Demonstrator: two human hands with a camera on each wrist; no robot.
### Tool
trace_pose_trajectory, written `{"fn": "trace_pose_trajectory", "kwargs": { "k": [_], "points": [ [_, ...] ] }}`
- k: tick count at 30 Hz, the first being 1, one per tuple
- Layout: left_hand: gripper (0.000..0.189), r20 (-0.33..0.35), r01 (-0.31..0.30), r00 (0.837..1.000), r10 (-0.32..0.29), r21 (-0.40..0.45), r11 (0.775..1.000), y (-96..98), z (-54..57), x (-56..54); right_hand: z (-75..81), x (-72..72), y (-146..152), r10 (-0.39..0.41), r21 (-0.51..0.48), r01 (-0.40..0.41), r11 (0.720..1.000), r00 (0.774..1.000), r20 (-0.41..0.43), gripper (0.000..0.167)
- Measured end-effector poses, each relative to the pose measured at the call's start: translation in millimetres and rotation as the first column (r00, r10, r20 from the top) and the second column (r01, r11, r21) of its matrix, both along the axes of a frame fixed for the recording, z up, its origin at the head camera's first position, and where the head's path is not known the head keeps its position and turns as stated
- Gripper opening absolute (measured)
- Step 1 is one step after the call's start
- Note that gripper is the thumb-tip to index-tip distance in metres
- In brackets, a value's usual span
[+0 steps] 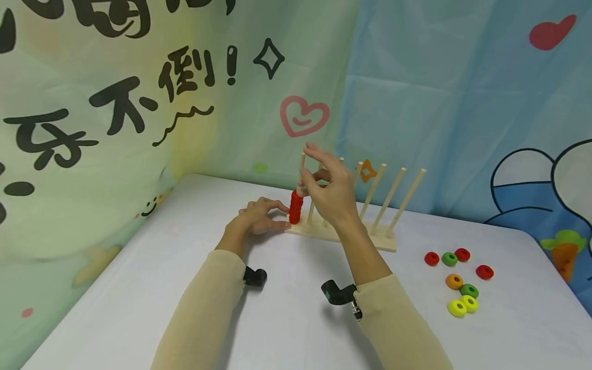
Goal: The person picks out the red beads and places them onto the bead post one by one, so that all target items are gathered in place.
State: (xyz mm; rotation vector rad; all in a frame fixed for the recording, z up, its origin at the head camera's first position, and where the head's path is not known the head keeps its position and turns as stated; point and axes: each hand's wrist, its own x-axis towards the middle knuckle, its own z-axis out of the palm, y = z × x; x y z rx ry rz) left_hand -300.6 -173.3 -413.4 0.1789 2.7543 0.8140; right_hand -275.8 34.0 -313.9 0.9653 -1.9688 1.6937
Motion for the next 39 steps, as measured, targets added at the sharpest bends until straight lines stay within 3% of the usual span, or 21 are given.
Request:
{"fn": "trace_pose_trajectory", "kwargs": {
  "k": [6,15,23,39],
  "points": [
    [0.049,-0.004,-0.009,1.000,0.009,-0.009,1.000,3.0,2.2,-1.0,-9.2,2.5,14.5,0.039,-0.012,-0.039,0.999,0.999,-0.027,0.039],
    [0.049,-0.001,-0.009,1.000,0.009,-0.014,1.000,2.7,-0.7,-2.7,-17.1,11.6,28.4,0.043,-0.048,-0.051,0.998,0.986,-0.162,0.033],
    [0.049,-0.004,0.004,1.000,-0.004,-0.010,1.000,1.0,-3.1,-3.2,-23.3,20.5,46.5,0.058,-0.017,-0.061,0.998,0.985,-0.163,0.032],
    [0.050,-0.008,0.006,1.000,-0.006,-0.011,1.000,4.0,-2.5,-1.8,-43.8,28.3,93.7,0.005,-0.026,-0.009,1.000,0.993,-0.121,0.028]
  ]
}}
